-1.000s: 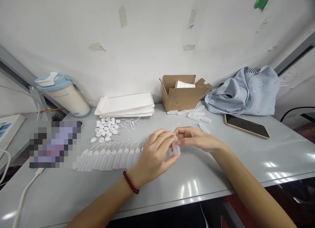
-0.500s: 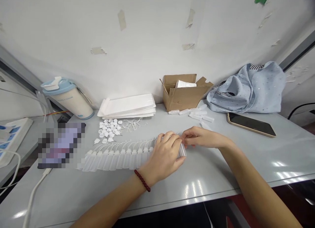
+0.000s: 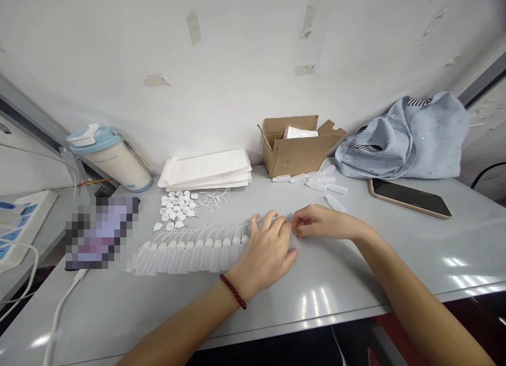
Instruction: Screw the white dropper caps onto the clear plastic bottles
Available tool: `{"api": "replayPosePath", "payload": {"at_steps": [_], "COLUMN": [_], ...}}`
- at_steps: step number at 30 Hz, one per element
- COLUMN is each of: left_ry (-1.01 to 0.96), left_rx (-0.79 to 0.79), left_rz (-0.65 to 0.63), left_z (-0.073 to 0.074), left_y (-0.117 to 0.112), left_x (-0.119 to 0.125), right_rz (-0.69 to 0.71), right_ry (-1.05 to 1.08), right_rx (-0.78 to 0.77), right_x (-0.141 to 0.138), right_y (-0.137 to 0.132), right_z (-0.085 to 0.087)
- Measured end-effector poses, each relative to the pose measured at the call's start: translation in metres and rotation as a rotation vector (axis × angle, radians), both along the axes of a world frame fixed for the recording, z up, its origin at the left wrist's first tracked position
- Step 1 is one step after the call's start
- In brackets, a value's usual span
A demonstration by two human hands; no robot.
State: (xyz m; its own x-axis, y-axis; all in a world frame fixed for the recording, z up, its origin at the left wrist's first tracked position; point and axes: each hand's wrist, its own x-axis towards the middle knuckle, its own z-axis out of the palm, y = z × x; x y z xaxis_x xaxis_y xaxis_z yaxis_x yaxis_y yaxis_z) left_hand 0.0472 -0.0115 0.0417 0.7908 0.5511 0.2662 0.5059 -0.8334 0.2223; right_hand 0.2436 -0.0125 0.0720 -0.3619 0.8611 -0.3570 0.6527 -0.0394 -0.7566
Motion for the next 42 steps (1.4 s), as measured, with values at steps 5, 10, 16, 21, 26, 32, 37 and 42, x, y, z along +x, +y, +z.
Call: {"api": "replayPosePath", "payload": {"at_steps": [5,10,16,21,26,32,37,42], "left_ry": [0.011,0.014,0.015,0.010,0.011,-0.003,-0.019,-0.085], "left_rx": [0.023,0.023,0.002,-0.009,0.001,0.013,0.004,-0.037], "left_rz": [0.002,-0.006,-0.019,-0.015,-0.006,-0.005,-0.008,0.020], "left_z": [0.000,0.001,0.003,0.003,0.003,0.002,0.005,0.010], "left_y": [-0.002,-0.004,-0.007,-0.007,-0.006,-0.006,-0.004,0.002], "left_x": [0.000,0.000,-0.001,-0.001,-0.002,-0.003,-0.006,-0.014], "right_rz": [-0.017,-0.015,-0.031,-0.037,-0.037,-0.048,-0.067,-0.111], "right_ry": [0.013,0.023,0.044,0.035,0.039,0.039,0.032,-0.032], "right_rx": [0.003,-0.030,-0.038,-0.036,-0.040,-0.046,-0.051,-0.007], "right_x": [-0.002,0.000,0.001,0.000,0.001,0.001,0.002,0.008], "right_y": [-0.001,-0.001,-0.002,-0.002,-0.001,-0.002,-0.002,-0.001], "right_z": [0.000,0.000,0.000,0.001,0.000,0.002,0.004,0.009]}}
